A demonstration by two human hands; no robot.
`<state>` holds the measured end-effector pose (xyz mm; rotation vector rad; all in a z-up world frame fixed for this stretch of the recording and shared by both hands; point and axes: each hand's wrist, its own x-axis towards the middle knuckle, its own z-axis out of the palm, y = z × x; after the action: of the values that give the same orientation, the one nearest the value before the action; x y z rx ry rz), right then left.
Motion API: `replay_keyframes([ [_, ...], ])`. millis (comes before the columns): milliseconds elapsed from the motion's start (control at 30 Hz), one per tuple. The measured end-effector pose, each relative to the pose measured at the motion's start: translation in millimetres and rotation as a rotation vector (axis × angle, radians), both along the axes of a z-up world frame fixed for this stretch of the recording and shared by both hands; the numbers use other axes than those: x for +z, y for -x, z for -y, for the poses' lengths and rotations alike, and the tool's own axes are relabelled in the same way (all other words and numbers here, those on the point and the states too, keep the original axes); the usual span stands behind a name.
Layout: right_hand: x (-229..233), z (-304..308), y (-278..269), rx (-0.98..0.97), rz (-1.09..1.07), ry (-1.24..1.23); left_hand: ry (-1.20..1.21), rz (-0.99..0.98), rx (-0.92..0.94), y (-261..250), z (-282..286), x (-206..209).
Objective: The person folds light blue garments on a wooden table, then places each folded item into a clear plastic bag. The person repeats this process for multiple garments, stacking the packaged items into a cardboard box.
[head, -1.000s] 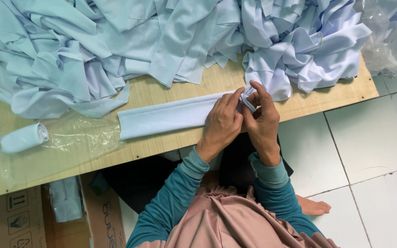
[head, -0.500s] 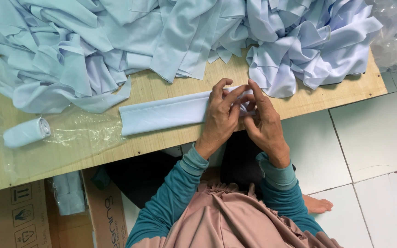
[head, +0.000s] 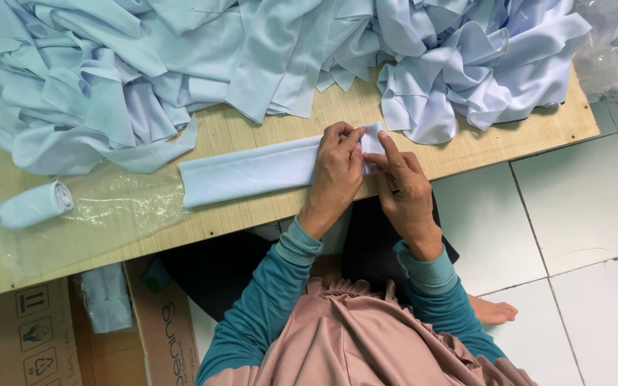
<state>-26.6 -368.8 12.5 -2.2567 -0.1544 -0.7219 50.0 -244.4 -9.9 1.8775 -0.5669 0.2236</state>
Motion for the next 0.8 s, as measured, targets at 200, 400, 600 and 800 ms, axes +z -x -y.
replay_keyframes([
  [200, 4.7, 7.6, 5.4, -0.171, 0.064, 0.037, -0.034, 0.026, 0.013, 0.4, 2.6, -7.3],
  [400, 7.1, 0.9, 12.1, -0.334, -0.114, 0.271, -0.022, -0.003, -0.006, 0.0, -2.5, 0.5],
  [600, 0.3, -8.9, 8.5, -0.314, -0.103, 0.212, 0.080, -0.062, -0.030, -5.3, -4.9, -4.1],
  [800, -13.3, -25.4, -0.1, -0.218, 0.003, 0.108, 0.205, -0.276, -0.027, -10.6, -12.9, -7.2],
])
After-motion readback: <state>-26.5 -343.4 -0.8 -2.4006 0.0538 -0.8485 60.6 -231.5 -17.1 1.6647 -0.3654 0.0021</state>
